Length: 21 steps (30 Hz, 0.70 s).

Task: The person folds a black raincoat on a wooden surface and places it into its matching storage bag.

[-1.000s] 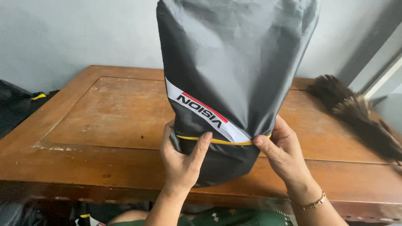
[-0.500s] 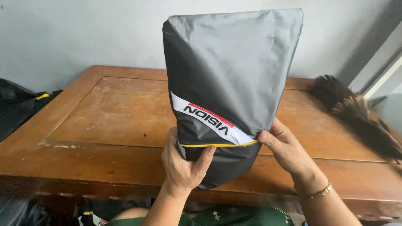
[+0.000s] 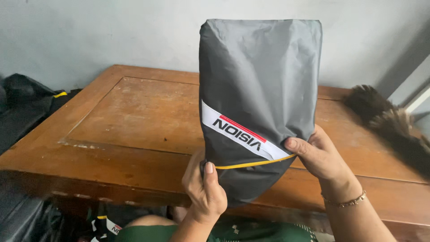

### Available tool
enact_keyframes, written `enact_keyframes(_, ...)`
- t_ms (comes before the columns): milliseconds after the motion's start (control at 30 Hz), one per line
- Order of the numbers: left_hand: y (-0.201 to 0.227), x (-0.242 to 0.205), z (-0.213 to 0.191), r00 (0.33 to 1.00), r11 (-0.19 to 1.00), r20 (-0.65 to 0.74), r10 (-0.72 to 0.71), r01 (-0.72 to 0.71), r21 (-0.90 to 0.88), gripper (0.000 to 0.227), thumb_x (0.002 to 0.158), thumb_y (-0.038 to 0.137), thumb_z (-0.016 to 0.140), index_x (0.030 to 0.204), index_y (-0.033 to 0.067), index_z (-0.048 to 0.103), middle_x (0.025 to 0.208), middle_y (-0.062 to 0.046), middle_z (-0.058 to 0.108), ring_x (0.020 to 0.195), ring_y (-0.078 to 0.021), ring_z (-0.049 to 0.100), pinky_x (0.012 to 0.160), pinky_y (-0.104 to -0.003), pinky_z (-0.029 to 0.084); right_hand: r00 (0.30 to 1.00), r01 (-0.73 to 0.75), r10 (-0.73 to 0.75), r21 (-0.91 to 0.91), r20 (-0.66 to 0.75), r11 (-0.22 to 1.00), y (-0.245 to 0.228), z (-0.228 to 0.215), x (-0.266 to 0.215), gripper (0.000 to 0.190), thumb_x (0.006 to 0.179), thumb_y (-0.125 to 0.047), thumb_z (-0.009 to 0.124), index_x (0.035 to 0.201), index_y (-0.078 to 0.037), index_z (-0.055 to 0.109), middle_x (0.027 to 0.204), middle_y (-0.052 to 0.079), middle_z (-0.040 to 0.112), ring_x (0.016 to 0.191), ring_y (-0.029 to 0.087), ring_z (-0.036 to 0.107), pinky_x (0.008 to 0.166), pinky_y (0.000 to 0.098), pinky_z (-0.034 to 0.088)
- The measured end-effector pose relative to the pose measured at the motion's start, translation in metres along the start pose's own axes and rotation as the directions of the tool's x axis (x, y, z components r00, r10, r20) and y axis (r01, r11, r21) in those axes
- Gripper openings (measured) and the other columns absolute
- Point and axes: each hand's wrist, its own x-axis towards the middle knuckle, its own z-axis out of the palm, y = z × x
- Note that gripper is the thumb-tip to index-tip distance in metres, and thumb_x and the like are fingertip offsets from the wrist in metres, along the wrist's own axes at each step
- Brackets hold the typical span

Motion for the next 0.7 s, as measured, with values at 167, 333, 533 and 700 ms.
enact_keyframes(167, -0.004, -0.011, -0.007, 0.995, 0.997, 0.077, 0.068, -0.071, 0.042, 0.043, 0.108, 0.024, 0.031, 0.113, -0.0054, 0.062, 0.099, -0.019, 0.067, 0.084, -0.0322, 0.067, 0.075, -0.037, 0.054, 0.996, 0.015, -0.013, 0.021, -0.089, 1.0, 0.012, 0.002, -0.014, 0.039, 0.09, -0.031, 0.075, 0.115, -0.002, 0.071, 0.111, 0.009, 0.077, 0.104, 0.021, 0.072, 0.092, 0.0361, 0.059)
enact_keyframes(333, -0.014, -0.018, -0.008, 0.987, 1.0, 0.163, -0.001, 0.001, 0.001, 0.047, 0.105, 0.032, 0.037, 0.127, -0.0064, 0.053, 0.116, -0.021, 0.065, 0.102, -0.0344, 0.067, 0.089, -0.041, 0.053, 0.993, 0.079, -0.074, 0.05, -0.097, 0.996, 0.022, 0.001, -0.014, 0.044, 0.091, -0.032, 0.075, 0.122, -0.003, 0.068, 0.119, 0.009, 0.075, 0.11, 0.021, 0.07, 0.098, 0.0361, 0.057)
enact_keyframes(533, -0.02, -0.021, 0.002, 0.976, 0.999, 0.218, 0.017, -0.007, -0.046, 0.077, 0.088, 0.041, 0.075, 0.136, -0.0068, 0.038, 0.12, -0.023, 0.063, 0.105, -0.0347, 0.073, 0.089, -0.043, 0.058, 0.997, 0.047, -0.039, 0.123, -0.067, 0.991, 0.027, -0.001, -0.017, 0.052, 0.09, -0.037, 0.076, 0.124, 0.001, 0.066, 0.121, 0.014, 0.074, 0.11, 0.026, 0.071, 0.095, 0.0397, 0.059)
enact_keyframes(700, -0.029, -0.017, 0.01, 0.99, 0.997, 0.142, 0.018, -0.028, 0.07, 0.061, 0.087, 0.04, 0.075, 0.122, -0.0022, 0.048, 0.11, -0.015, 0.069, 0.098, -0.0319, 0.075, 0.081, -0.039, 0.06, 0.996, 0.034, -0.049, 0.189, 0.076, 0.981, 0.013, 0.002, -0.008, 0.056, 0.093, -0.044, 0.077, 0.123, 0.002, 0.067, 0.118, 0.013, 0.076, 0.107, 0.025, 0.073, 0.085, 0.0359, 0.061)
